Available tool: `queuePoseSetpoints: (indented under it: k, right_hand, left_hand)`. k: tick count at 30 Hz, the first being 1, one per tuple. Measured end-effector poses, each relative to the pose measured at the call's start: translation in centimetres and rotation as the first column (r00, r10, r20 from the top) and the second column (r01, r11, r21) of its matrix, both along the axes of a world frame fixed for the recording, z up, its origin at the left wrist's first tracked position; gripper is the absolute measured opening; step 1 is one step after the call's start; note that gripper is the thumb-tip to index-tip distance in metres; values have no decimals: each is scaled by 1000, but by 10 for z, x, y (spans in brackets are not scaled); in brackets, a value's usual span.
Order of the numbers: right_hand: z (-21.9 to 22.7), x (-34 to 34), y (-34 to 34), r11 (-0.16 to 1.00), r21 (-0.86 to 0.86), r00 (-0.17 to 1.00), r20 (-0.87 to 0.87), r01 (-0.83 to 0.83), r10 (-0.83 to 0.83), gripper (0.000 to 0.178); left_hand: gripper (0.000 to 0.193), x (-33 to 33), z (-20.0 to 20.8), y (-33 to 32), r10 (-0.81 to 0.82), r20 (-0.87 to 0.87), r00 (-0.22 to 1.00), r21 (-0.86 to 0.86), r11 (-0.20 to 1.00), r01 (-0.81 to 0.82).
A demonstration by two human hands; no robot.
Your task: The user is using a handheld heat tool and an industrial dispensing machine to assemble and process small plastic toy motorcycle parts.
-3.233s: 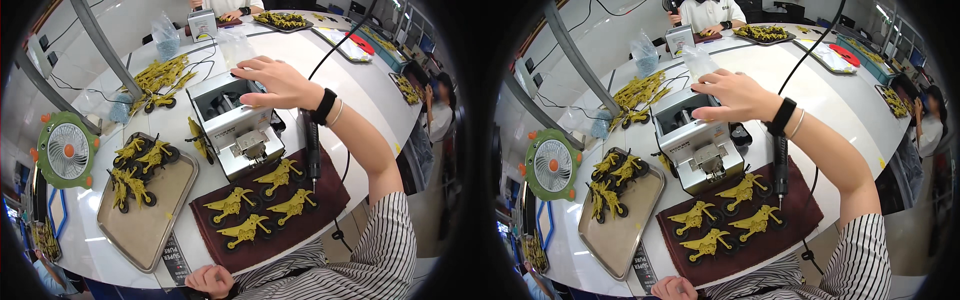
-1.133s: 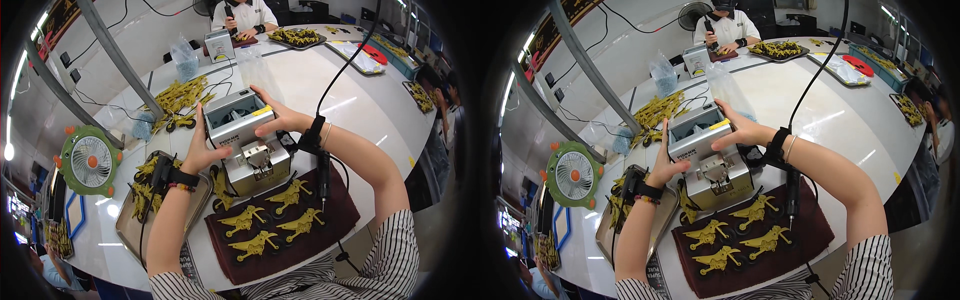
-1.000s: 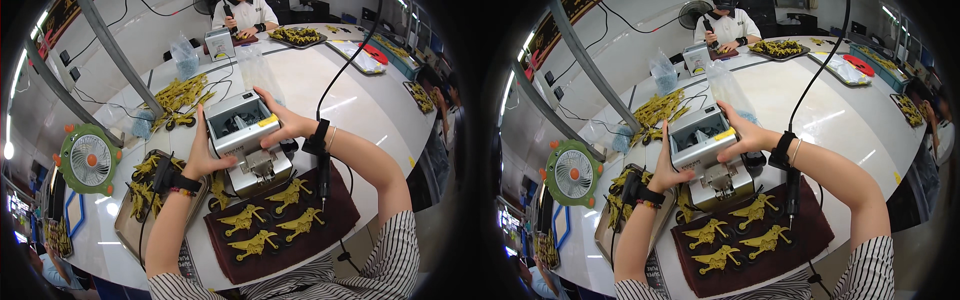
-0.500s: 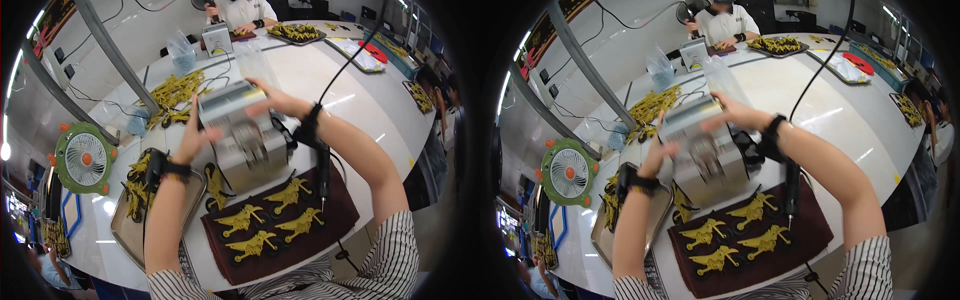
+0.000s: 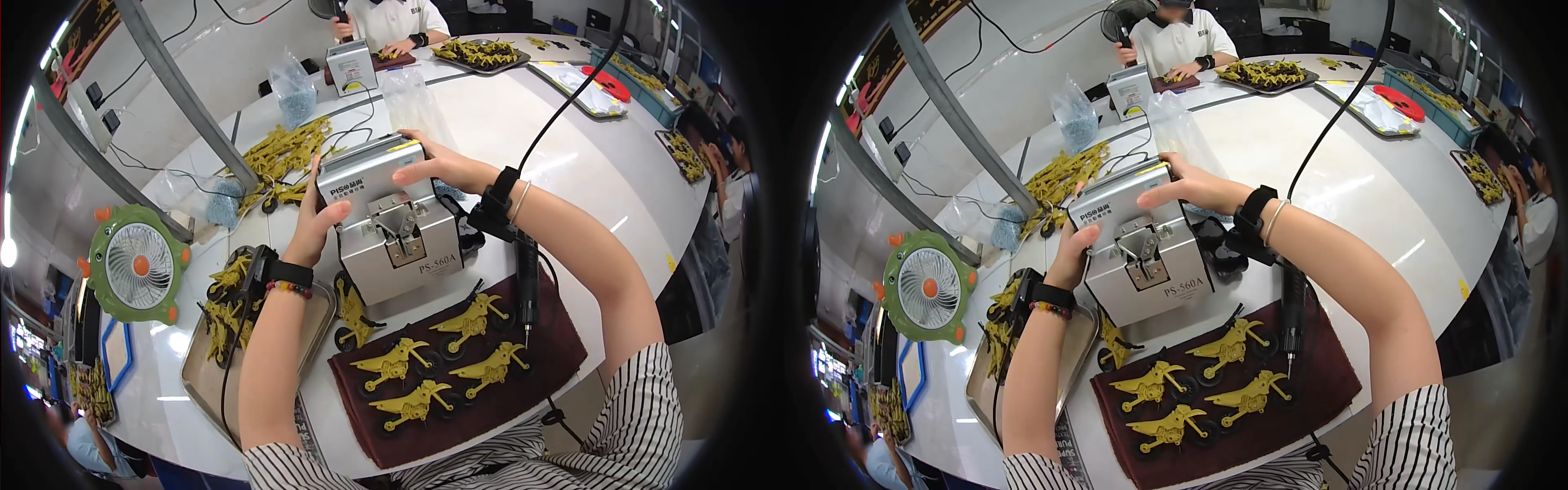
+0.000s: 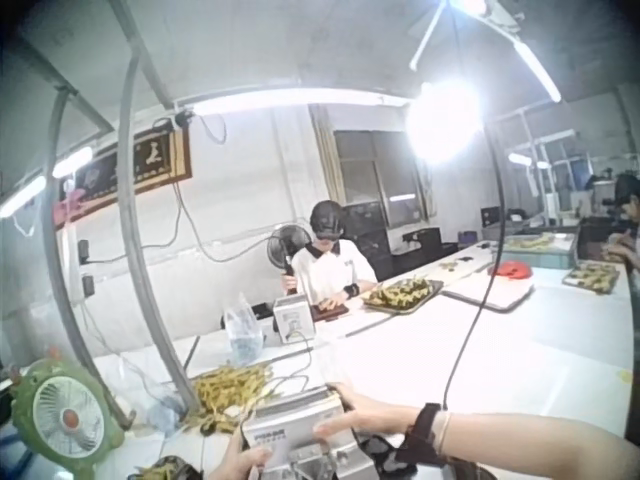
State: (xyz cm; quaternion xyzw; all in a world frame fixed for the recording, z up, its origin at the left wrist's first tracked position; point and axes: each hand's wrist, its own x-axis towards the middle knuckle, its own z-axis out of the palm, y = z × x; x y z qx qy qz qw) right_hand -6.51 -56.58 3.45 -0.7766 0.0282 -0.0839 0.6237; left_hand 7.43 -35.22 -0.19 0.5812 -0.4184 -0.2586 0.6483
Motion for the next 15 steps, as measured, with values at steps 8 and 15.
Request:
queuePoseSetpoints:
  k: [8,15]
  right_hand:
    - [-10,-28,6,967,-227,979,138,-117,151,124]
    - [-19,-53,6,961,-259,975,165,-100,146,127]
  left_hand:
    - [129,-22,-11,15,-66,89,994,-128,989,77]
    - [133,-36,-13,9,9,378,926,-162,985,57]
